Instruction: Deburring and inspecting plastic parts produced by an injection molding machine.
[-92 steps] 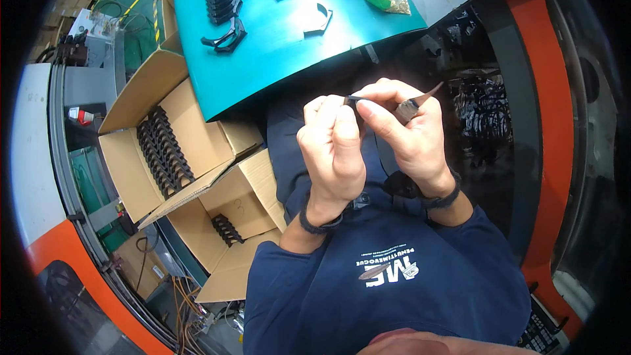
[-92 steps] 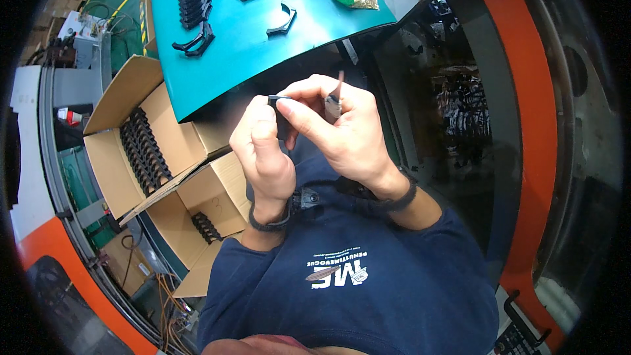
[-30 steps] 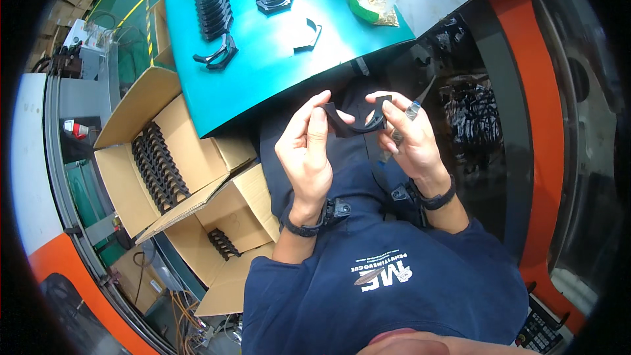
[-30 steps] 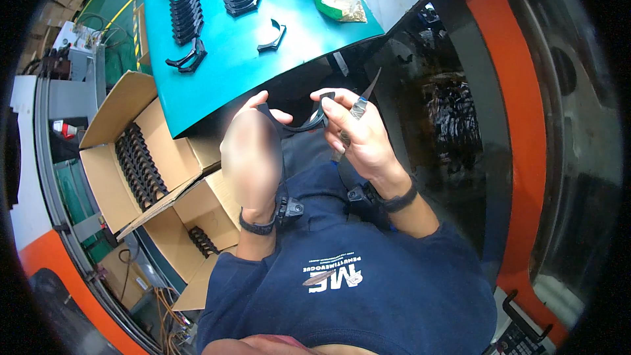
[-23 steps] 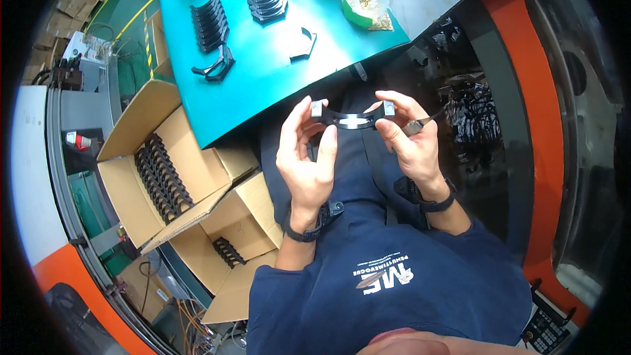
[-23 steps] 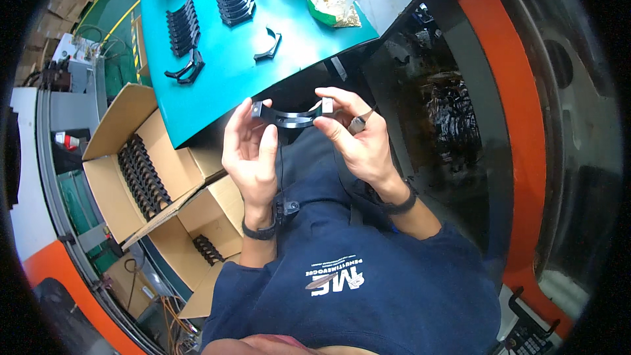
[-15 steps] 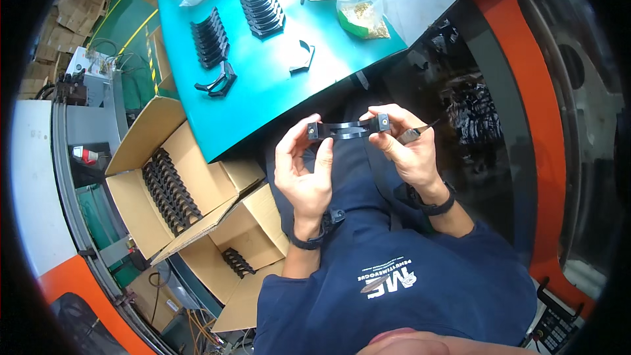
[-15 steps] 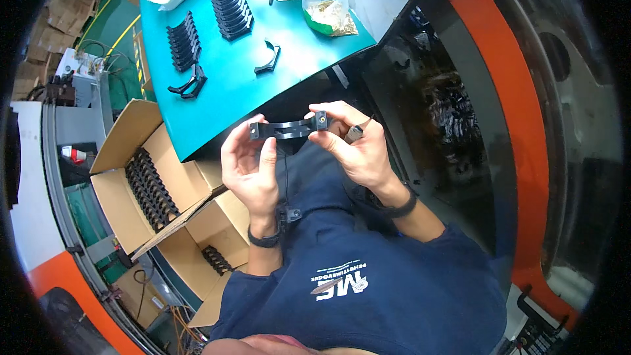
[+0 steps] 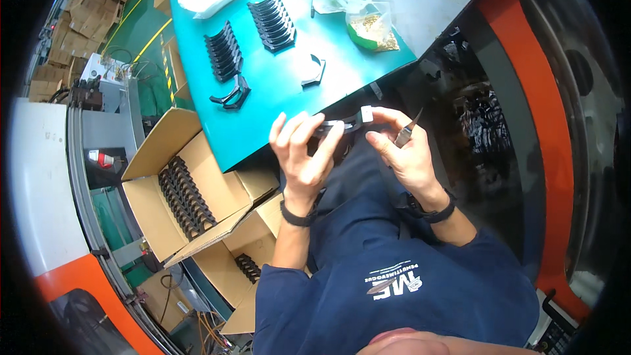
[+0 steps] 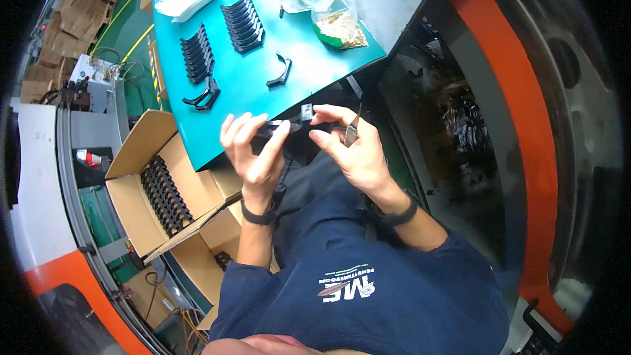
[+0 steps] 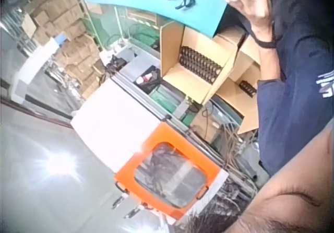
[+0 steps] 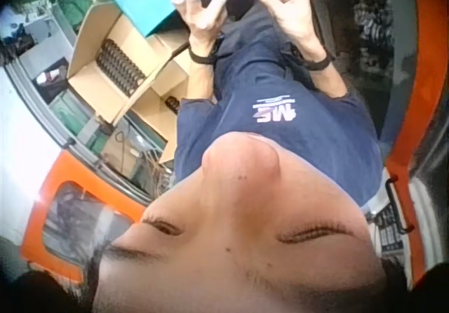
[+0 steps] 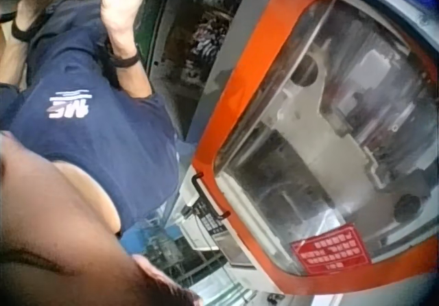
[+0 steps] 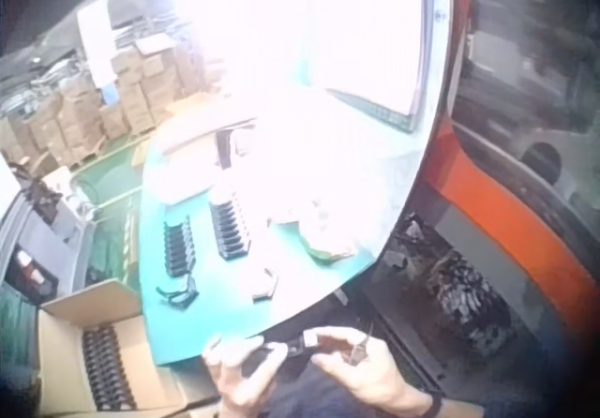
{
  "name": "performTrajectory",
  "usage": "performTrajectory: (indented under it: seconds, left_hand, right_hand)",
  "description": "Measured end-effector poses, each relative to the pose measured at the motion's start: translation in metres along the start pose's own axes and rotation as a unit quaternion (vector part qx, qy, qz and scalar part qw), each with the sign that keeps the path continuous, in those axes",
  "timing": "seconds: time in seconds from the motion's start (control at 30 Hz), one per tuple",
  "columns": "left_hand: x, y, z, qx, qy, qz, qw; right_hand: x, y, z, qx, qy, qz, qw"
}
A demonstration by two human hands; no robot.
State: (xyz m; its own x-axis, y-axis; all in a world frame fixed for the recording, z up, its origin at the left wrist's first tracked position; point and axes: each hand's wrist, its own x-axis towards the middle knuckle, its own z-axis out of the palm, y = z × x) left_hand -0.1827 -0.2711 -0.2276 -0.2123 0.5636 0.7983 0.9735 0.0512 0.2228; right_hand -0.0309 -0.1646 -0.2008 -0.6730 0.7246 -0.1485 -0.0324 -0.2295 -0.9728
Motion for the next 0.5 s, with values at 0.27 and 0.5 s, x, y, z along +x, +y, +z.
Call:
performTrajectory:
  seconds: [0.27,0.5]
  left_hand:
    - [-0.004,0.006,0.007,0.043,0.026,0.001,0.999]
    - [0.010,-0.034,0.024,0.033,-0.052,-0.019,0.998]
  right_hand:
    - [0.009,0.002,-0.007,0.039,-0.007,-0.007,0.999]
    - [0.024,0.014,-0.016,0.037,0.016,0.023,0.999]
